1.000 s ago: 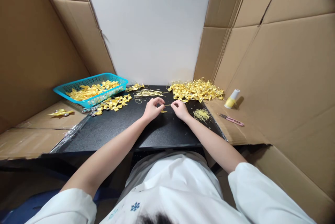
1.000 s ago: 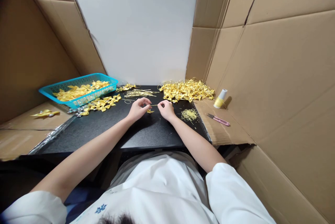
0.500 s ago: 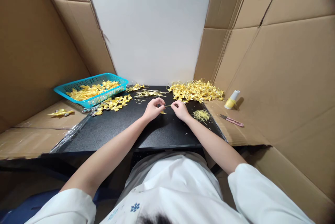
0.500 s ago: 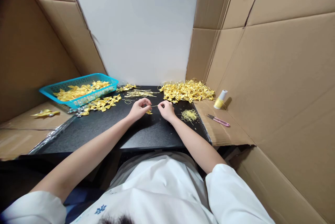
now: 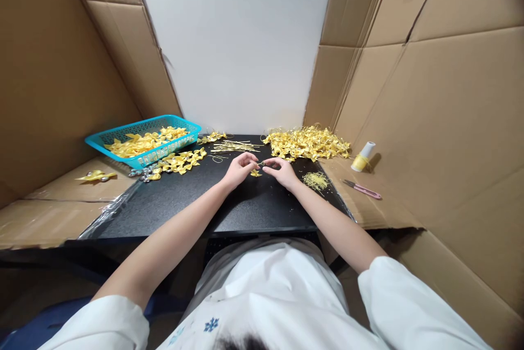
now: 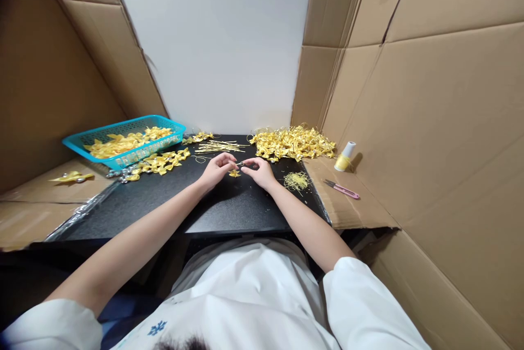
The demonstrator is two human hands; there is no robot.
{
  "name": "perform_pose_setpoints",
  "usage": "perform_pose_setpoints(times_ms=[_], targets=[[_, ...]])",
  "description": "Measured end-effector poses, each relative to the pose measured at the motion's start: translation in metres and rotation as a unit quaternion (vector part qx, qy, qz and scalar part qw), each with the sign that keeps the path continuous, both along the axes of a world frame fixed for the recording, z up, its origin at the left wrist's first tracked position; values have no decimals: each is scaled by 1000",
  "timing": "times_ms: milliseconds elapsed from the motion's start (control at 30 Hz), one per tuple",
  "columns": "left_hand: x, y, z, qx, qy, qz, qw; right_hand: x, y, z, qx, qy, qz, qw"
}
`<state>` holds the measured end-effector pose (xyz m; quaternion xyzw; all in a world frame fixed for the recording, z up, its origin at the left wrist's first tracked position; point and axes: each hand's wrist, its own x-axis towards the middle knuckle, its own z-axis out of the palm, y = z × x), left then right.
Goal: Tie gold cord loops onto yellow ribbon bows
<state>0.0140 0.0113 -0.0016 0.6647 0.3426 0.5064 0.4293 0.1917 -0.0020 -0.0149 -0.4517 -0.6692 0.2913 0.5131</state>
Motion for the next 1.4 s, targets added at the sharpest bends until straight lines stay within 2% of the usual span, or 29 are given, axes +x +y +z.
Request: perform_pose_setpoints(times_ms=[133,400,533,667,767,933,1167,1267,1400], targets=[[2,0,-1,-15,-8,-8,1000,0,-1,0,-10,54,2,999],[5,-3,-1,-29,-12,-21,999,-7,0,-3,-83,169,46,981],[7,-4,-4,-29,-17,-31,999,-10,-3,-3,-87,175,72,978],[6,-3,-5,-27,-5,-34,999,-10,-3,-2,-72,148,66,984],[2,-3,-1,19,47,-30,998,-9,-1,-4,-55,113,35,991],[-4,-8,7,156,188,61,968,-7,3,-7,-61,96,17,993],[-5,-9,9,263,238,97,930,-9,1,-4,-87,145,8,986],[-8,-6,11,295,270,86,913,-9,0,0,-103,195,-5,975],[-12,0,11,332,321,23,887,-8,-3,6,-120,231,-4,966]])
